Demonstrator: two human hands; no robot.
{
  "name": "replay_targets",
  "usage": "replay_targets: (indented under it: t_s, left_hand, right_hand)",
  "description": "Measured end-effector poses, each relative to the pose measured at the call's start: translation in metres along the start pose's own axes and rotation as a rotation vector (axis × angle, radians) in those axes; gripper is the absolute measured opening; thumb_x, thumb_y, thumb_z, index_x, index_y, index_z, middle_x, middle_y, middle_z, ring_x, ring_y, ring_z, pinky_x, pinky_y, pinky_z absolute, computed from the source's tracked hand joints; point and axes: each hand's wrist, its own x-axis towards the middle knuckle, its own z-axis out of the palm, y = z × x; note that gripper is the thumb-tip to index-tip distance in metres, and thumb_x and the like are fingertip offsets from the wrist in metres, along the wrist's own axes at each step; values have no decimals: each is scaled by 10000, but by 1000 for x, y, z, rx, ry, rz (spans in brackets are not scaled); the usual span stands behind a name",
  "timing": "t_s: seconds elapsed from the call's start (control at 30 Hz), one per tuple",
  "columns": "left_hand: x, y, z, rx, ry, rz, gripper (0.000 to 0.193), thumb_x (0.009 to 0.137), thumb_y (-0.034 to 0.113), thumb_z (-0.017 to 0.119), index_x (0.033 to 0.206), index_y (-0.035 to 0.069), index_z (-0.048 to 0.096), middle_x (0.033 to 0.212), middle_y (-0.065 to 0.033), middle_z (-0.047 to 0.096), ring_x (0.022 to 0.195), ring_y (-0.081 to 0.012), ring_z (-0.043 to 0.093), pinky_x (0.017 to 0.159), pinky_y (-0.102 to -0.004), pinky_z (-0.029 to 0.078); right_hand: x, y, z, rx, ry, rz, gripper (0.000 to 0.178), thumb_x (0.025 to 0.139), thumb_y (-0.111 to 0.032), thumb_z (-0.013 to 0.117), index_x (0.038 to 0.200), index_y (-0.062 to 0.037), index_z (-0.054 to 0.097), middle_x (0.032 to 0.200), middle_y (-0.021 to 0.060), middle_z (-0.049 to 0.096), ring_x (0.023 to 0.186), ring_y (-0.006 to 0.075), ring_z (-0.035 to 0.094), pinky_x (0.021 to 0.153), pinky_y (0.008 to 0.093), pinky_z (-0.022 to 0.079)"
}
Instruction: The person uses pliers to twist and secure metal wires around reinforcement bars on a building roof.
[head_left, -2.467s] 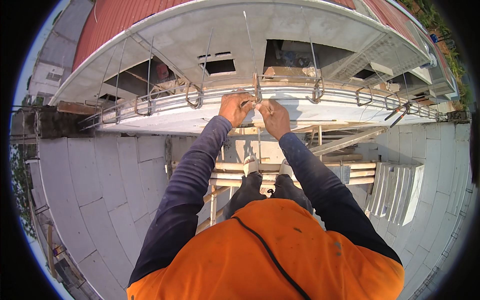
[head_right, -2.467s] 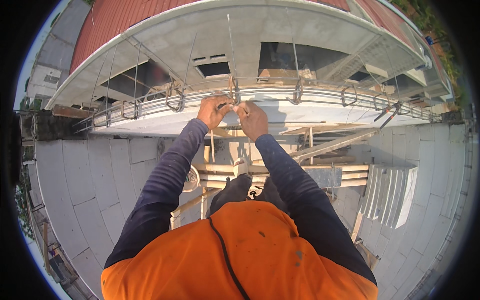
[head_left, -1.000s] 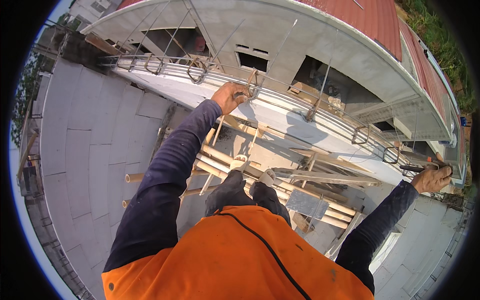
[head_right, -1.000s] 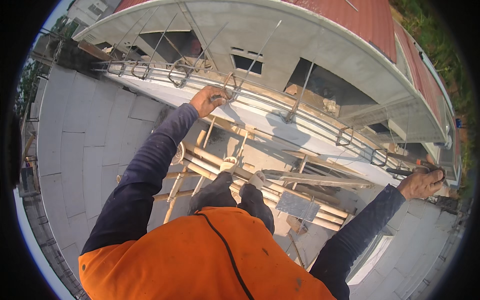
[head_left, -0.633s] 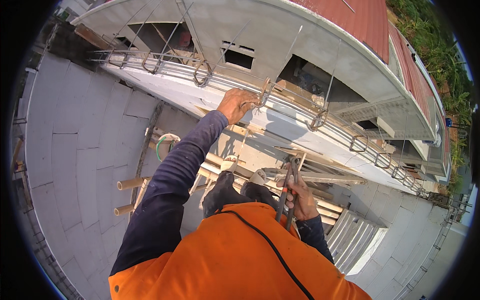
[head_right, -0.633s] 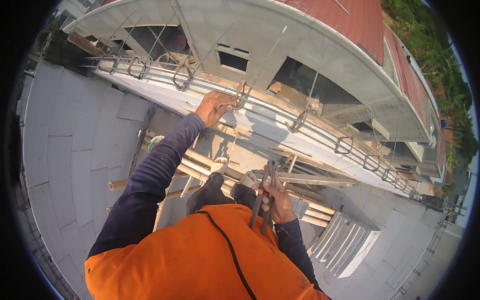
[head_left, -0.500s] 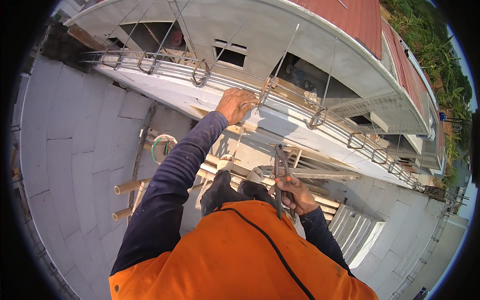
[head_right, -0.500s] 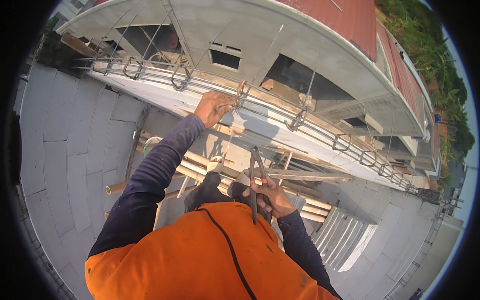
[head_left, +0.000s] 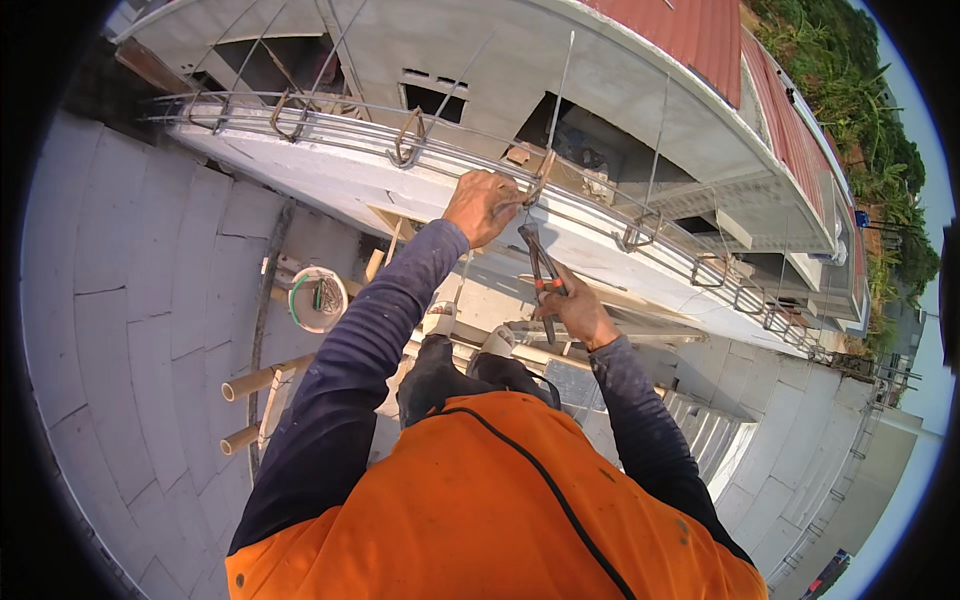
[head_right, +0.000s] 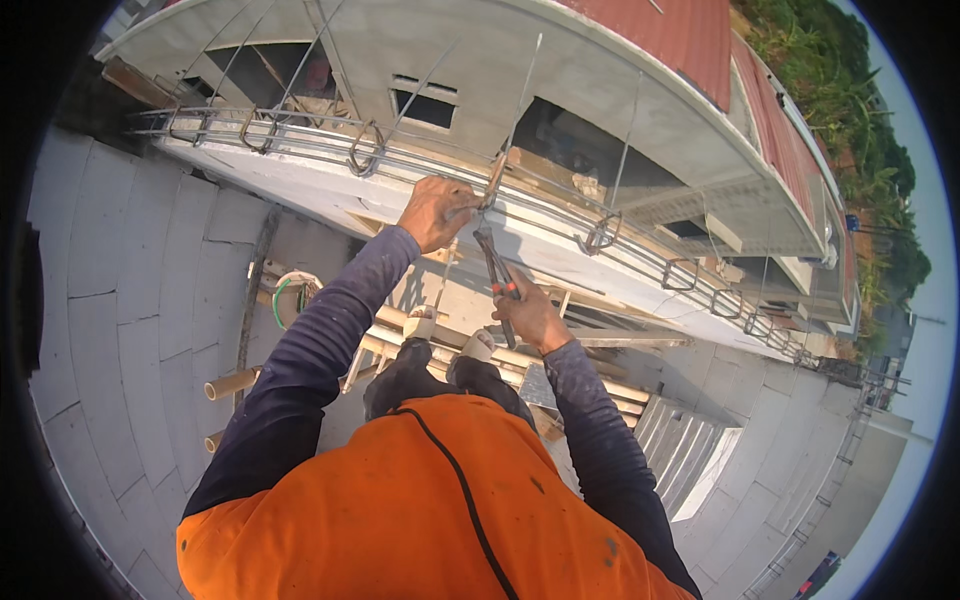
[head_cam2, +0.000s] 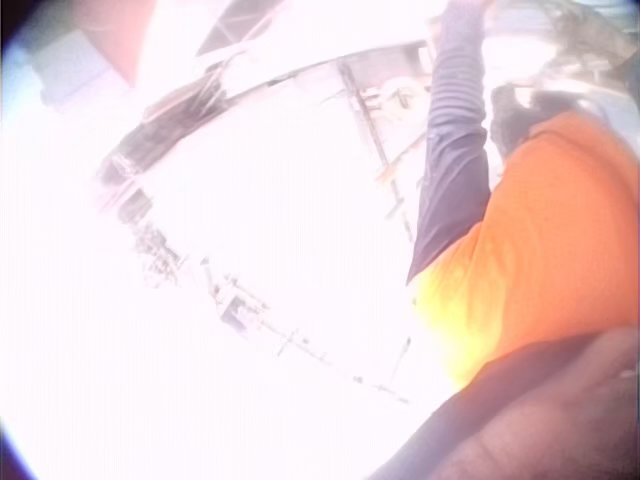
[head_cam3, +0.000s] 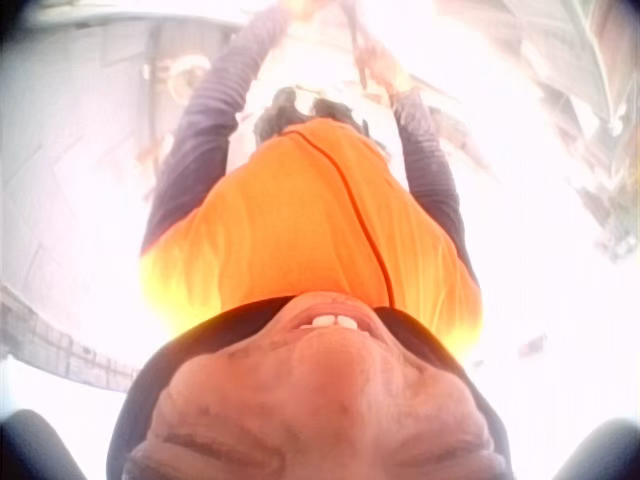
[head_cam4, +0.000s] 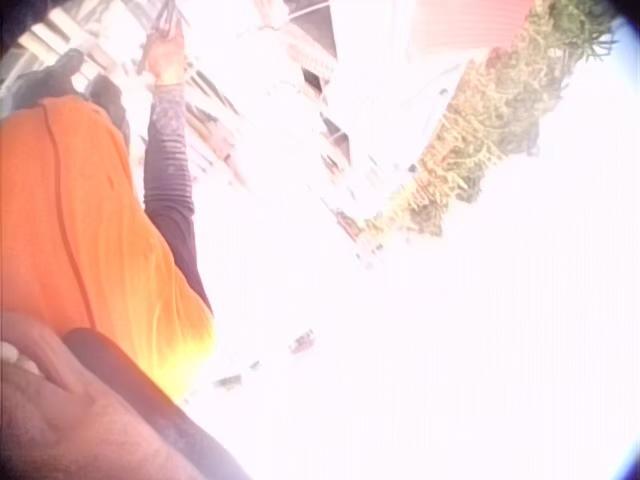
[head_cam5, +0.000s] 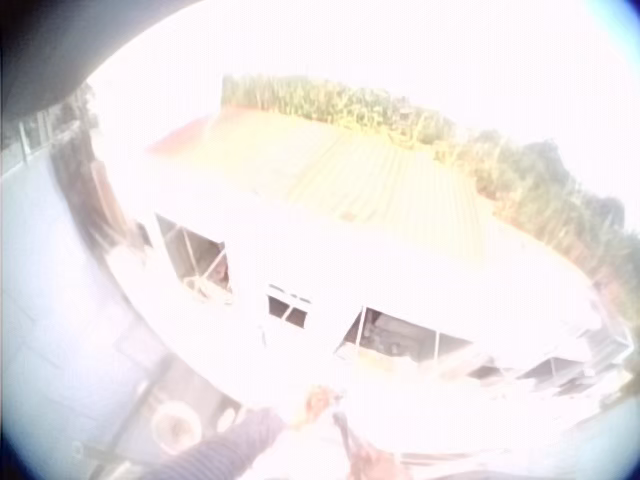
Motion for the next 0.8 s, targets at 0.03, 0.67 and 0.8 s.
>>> replay_targets:
  t_s: [0.03, 0.67, 0.8]
  left_hand:
    - [0, -1, -1, -3, 6, 8, 283, 890, 180, 752, 1168, 151, 798, 1219, -37, 707, 1205, -270, 601, 1119, -459, 361]
    - [1, -9, 2, -57, 43, 24, 240, 852, 104, 782, 1087, 129, 823, 1107, -55, 757, 1125, -265, 651, 1036, -426, 433]
    - [6, -1, 1, -38, 53, 50, 239, 870, 88, 767, 1093, 152, 823, 1120, -49, 737, 1118, -260, 649, 1051, -453, 420]
  right_hand:
    - [0, -3, 2, 0, 6, 7, 702, 935, -47, 652, 1600, -98, 430, 1219, 85, 611, 961, 177, 665, 847, 327, 580]
    - [5, -51, 7, -202, 62, 108, 722, 992, -181, 615, 1654, -279, 343, 1141, 87, 657, 806, 164, 731, 523, 307, 500]
    - [5, -39, 3, -289, 101, 60, 655, 1019, -212, 611, 1631, -227, 378, 979, 81, 680, 694, 150, 695, 541, 321, 514]
